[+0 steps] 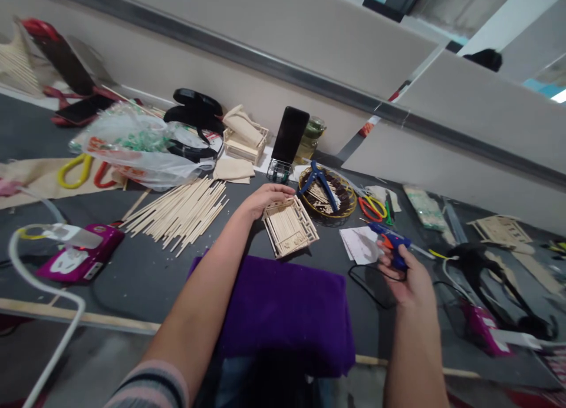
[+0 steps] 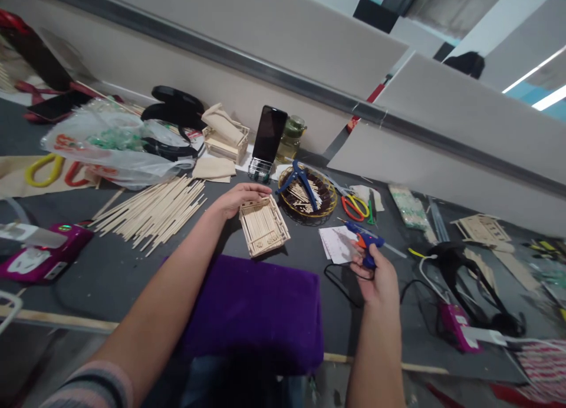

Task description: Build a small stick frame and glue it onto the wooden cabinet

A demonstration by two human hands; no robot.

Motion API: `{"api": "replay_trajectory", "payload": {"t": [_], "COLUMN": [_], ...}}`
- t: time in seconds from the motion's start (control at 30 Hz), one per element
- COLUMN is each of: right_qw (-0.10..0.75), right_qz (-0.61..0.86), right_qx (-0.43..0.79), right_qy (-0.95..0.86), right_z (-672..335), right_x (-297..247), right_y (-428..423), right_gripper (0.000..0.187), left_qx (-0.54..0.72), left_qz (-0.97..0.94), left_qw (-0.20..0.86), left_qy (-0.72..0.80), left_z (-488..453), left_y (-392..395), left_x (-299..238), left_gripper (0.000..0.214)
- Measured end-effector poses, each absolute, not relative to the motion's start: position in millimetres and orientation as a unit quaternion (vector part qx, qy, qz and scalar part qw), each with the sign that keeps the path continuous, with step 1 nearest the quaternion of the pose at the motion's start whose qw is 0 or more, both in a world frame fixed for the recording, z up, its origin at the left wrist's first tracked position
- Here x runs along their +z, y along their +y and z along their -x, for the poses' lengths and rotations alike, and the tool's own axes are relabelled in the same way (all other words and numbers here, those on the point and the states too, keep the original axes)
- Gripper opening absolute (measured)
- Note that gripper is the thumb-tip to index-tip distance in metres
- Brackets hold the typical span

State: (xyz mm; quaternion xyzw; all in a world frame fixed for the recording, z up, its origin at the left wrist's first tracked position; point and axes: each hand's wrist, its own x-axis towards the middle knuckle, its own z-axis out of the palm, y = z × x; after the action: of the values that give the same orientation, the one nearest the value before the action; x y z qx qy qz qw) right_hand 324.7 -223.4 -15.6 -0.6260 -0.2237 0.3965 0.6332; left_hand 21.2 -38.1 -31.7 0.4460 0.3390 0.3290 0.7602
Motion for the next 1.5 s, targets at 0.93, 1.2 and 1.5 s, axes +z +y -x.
{"api": "replay_trajectory", "payload": {"t": [0.93,1.2,1.5], "right_qw": [0.409,0.463,0.487], "right_qz": [0.773,0.594,0.572], "right_qx": [0.088,0.272,0.31], "right_qy": [-0.477,-0.599,-0.583], "right_z": [-297.5,-197.5,-186.0], "right_x": [-7.2,-14.6,-37.1], "right_y": [-253.4,-141.4,-132.9], "right_gripper": [0.031,0.036,0.035], "left_qx": [0.32,0.314,0.315], "left_qz": [-0.5,-0.497,-0.488], "left_qw": [0.71,0.708,0.716], "left_qy": [0.38,0.392,0.387], "left_z": [-22.4,-23.7,-24.9], "left_y": [-32.6,-35.4,-36.5], "left_x": [-27.6,-25.2,-25.9], "left_gripper": [0.04,0.038,0.037]}}
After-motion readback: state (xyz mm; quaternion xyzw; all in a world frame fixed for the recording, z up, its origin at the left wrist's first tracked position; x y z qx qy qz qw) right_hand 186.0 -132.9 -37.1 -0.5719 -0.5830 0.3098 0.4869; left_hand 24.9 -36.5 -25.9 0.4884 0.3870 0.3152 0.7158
